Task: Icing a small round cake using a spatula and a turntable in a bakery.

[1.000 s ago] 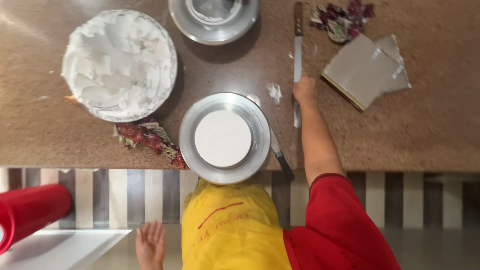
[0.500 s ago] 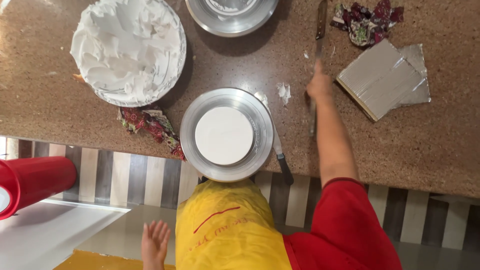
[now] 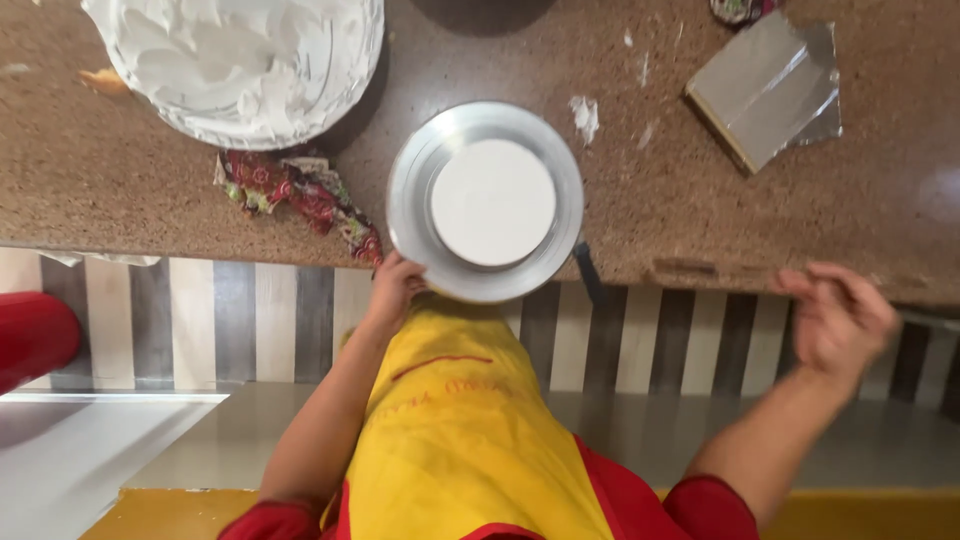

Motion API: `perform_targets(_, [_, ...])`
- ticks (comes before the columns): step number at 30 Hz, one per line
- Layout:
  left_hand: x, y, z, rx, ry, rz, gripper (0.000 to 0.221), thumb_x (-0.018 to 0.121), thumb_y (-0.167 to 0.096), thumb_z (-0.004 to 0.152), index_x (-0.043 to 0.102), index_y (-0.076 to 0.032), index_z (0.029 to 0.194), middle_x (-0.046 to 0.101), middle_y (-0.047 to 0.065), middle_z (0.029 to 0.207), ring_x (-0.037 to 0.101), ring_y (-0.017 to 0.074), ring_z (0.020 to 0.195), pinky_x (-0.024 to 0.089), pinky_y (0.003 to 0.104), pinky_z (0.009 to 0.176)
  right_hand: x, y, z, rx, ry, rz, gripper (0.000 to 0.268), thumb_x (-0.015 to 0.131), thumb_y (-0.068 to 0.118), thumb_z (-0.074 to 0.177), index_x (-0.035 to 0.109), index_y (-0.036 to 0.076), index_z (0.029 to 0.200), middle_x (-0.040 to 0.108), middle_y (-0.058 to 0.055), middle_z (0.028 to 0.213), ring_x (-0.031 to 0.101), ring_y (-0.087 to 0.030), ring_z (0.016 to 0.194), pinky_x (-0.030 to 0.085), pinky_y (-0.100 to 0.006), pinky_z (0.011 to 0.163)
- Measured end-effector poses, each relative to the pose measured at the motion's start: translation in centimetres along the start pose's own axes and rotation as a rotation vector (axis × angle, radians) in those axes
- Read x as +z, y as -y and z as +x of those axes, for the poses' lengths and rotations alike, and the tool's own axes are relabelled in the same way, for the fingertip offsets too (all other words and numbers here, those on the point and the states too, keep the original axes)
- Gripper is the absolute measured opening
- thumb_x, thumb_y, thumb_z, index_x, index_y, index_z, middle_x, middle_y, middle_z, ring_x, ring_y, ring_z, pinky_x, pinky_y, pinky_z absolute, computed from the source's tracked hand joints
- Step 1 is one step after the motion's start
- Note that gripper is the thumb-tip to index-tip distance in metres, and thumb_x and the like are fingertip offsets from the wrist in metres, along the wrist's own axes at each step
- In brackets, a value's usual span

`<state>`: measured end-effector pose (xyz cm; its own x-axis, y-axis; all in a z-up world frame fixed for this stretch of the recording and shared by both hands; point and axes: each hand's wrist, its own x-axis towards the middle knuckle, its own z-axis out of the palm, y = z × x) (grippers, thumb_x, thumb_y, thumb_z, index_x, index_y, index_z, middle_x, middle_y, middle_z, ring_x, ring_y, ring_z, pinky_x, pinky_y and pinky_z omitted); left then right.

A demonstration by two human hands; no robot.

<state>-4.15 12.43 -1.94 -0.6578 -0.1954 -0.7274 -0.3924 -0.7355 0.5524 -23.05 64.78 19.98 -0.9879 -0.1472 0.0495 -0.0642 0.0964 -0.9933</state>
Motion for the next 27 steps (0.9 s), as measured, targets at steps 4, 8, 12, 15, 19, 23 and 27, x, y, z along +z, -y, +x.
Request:
perform_targets(4, [-1.9, 3.1, 2.4, -0.127, 0.165, 0.1, 0.026, 0.06, -0.005, 0.089, 0.056, -0.004, 0.115, 0.066, 0.006, 0.099, 0.065, 0.0172, 0.091, 0.054, 0.032, 0.086, -3.5, 2.5, -9.6, -0.174, -0.195, -0.631, 0.022, 0.065, 0.0, 0.117, 0.058, -0.013, 0.1, 0.057, -0.027, 0.097, 0.052, -0.031, 0.078, 0.048, -0.043, 0.075])
perform_targets(8, [-1.3, -1.0, 1.9, -0.135, 0.336, -0.127, 0.038, 0.056, 0.001, 0.088, 0.053, -0.005, 0.125, 0.062, 0.009, 0.105, 0.064, 0.0211, 0.095, 0.058, 0.042, 0.088, 8.4, 12.4, -10.3, -0.177, -0.24, -0.338, 0.015, 0.058, 0.007, 0.117, 0.063, -0.003, 0.107, 0.069, -0.011, 0.102, 0.067, -0.018, 0.083, 0.06, -0.033, 0.08])
perform_targets(12, [-0.4, -3.9, -0.1, -0.182, 0.418, -0.082, 0.041, 0.051, 0.001, 0.088, 0.053, -0.009, 0.128, 0.064, 0.007, 0.111, 0.066, 0.02, 0.1, 0.058, 0.04, 0.09, 21.7, 19.7, -10.5, -0.283, 0.023, -1.222, 0.026, 0.056, -0.005, 0.117, 0.074, -0.003, 0.136, 0.072, -0.013, 0.1, 0.071, -0.017, 0.084, 0.054, -0.028, 0.07])
perform_targets(15, [-0.3, -2.6, 0.4, -0.17, 0.446, -0.091, 0.04, 0.052, 0.001, 0.09, 0.053, -0.007, 0.129, 0.066, 0.008, 0.112, 0.068, 0.0208, 0.1, 0.06, 0.04, 0.09, 34.6, 24.3, -7.3, -0.518, 0.38, -1.65, 0.022, 0.071, 0.003, 0.106, 0.077, 0.012, 0.125, 0.066, -0.012, 0.096, 0.066, -0.026, 0.082, 0.053, -0.035, 0.069])
perform_targets(19, [-1.0, -2.9, 2.0, -0.082, 0.453, -0.207, 0.045, 0.053, 0.003, 0.087, 0.054, -0.002, 0.132, 0.067, 0.01, 0.112, 0.069, 0.0229, 0.097, 0.059, 0.04, 0.087, 44.9, 24.3, -4.8, -0.748, 0.66, -1.905, 0.035, 0.073, 0.003, 0.087, 0.082, 0.021, 0.115, 0.063, -0.005, 0.089, 0.061, -0.023, 0.079, 0.049, -0.037, 0.071])
perform_targets(23, [-1.9, -0.6, 2.8, -0.086, 0.479, -0.263, 0.047, 0.056, 0.001, 0.085, 0.056, -0.002, 0.132, 0.069, 0.01, 0.111, 0.07, 0.0205, 0.097, 0.057, 0.035, 0.088, 47.8, 20.6, -3.3, -0.886, 0.906, -2.058, 0.037, 0.071, 0.016, 0.086, 0.081, 0.021, 0.122, 0.059, -0.004, 0.091, 0.059, -0.024, 0.091, 0.046, -0.035, 0.083])
perform_targets(27, [-2.1, -0.2, 1.8, -0.216, 0.58, -0.126, 0.035, 0.058, -0.003, 0.088, 0.061, -0.004, 0.123, 0.071, 0.008, 0.108, 0.07, 0.0164, 0.098, 0.055, 0.03, 0.087, 47.9, 16.9, -2.1, -0.954, 0.988, -2.087, 0.035, 0.071, 0.018, 0.088, 0.081, 0.019, 0.121, 0.06, -0.006, 0.093, 0.058, -0.025, 0.094, 0.045, -0.037, 0.084])
